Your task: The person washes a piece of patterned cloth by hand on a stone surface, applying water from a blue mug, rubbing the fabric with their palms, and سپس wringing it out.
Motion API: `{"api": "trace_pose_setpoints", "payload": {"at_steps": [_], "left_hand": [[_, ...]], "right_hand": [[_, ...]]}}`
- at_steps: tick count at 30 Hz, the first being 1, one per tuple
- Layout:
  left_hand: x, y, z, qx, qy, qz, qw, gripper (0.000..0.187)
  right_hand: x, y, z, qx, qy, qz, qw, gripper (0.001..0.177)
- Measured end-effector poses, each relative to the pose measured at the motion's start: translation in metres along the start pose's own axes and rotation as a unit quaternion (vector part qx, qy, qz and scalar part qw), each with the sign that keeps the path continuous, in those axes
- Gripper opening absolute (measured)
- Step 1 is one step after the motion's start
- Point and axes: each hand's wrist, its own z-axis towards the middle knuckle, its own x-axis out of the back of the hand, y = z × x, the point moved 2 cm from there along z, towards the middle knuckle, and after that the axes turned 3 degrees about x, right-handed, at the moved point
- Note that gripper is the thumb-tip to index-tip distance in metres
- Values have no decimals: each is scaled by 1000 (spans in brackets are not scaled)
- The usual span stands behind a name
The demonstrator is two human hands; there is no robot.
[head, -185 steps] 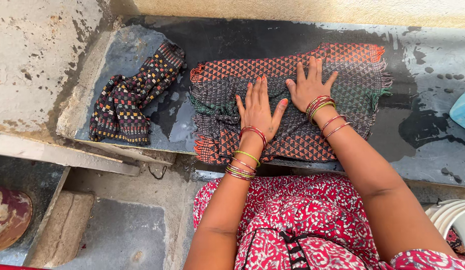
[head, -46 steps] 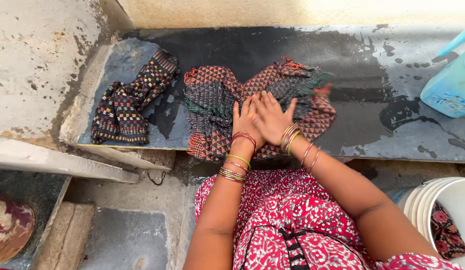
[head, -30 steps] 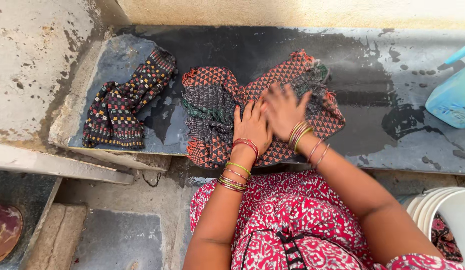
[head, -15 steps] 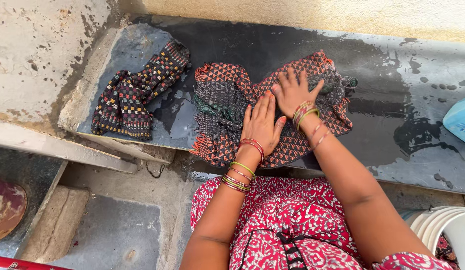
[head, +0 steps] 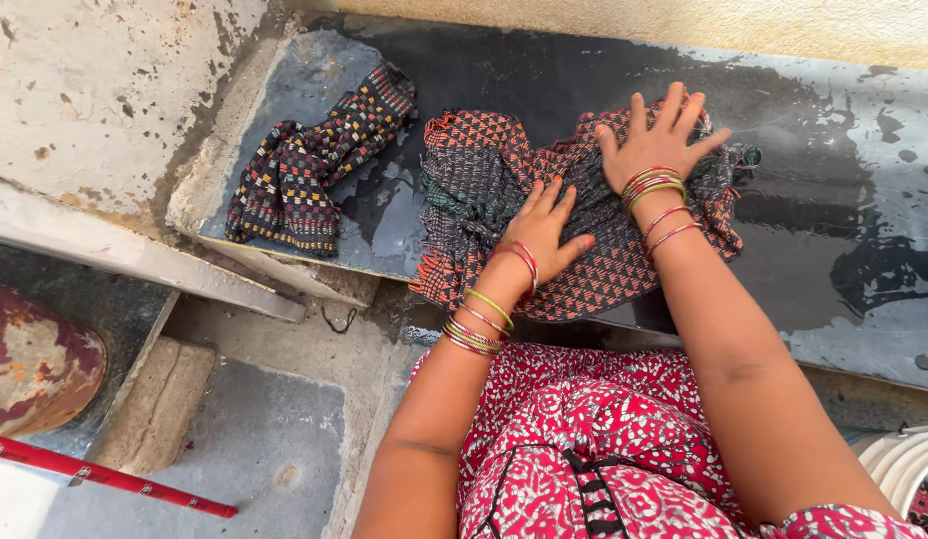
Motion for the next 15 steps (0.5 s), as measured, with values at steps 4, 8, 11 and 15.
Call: {"api": "trace_pose_setpoints", "payload": {"at_steps": [4, 8, 11, 15], "left_hand": [[24, -54, 32, 92, 64, -194, 974, 58], [46, -83, 47, 152, 225, 29, 962, 50], [51, -88, 41, 303, 182, 77, 932, 84], [31, -79, 33, 273, 133, 76, 950, 72]], "right_hand": [[9, -7, -7, -54, -160, 101, 980, 76], [36, -32, -23, 41, -230, 97, 967, 87], [51, -48, -33, 89, -272, 95, 954, 99], [35, -53, -37, 105, -238, 130, 957, 122]]}}
